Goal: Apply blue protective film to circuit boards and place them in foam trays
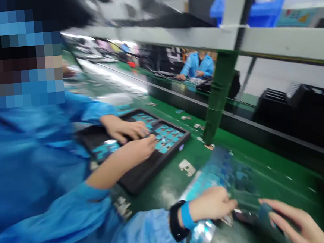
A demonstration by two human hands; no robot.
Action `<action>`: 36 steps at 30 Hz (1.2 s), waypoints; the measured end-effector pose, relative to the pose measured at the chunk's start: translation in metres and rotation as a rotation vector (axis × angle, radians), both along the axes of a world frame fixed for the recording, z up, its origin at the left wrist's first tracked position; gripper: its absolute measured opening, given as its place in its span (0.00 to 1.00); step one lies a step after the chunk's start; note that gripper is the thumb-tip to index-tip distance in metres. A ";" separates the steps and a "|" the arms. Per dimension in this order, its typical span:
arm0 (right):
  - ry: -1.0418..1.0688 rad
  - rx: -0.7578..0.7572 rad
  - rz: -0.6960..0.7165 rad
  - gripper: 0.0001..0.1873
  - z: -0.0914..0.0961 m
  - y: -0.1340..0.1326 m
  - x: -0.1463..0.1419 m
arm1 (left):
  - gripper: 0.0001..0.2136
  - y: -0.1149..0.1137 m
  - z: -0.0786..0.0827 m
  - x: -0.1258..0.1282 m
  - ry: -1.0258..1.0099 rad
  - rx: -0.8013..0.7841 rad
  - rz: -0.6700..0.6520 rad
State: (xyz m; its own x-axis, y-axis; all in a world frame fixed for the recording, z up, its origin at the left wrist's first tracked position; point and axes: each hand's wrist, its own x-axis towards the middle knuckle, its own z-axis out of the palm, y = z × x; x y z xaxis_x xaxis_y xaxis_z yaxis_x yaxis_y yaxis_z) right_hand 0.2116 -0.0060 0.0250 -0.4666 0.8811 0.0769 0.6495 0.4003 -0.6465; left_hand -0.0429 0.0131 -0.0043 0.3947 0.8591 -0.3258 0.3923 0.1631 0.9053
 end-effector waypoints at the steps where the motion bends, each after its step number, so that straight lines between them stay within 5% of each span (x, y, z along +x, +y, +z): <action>1: 0.021 -0.056 -0.068 0.16 0.009 -0.002 -0.001 | 0.24 -0.001 0.005 -0.002 -0.021 0.018 -0.002; 7: 0.199 -0.203 -0.062 0.26 0.038 0.008 -0.013 | 0.27 0.004 0.028 -0.002 -0.194 -0.149 -0.109; 13: 0.191 -0.299 0.116 0.33 0.040 0.007 -0.028 | 0.24 -0.011 0.024 0.009 -0.291 -0.288 -0.238; 22: 0.483 -0.564 -0.260 0.19 0.024 0.009 -0.006 | 0.23 -0.012 0.024 0.025 -0.359 -0.306 -0.121; 24: 0.445 -0.489 -0.261 0.18 0.023 0.007 -0.007 | 0.20 -0.012 0.021 0.027 -0.365 -0.302 -0.082; 30: 0.164 0.055 -0.298 0.10 0.021 0.005 -0.002 | 0.16 0.001 0.003 0.021 -0.437 -0.335 0.118; 36: 0.314 -0.001 -0.375 0.10 0.010 0.012 0.001 | 0.08 0.012 0.003 0.017 -0.475 -0.257 0.211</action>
State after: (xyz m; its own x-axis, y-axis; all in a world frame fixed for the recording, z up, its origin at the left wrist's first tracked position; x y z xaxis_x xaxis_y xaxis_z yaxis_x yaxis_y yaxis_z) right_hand 0.2127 0.0062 0.0346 -0.0716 0.9842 0.1621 0.5226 0.1754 -0.8343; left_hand -0.0259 0.0247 -0.0016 0.3777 0.8520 -0.3627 -0.1126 0.4311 0.8953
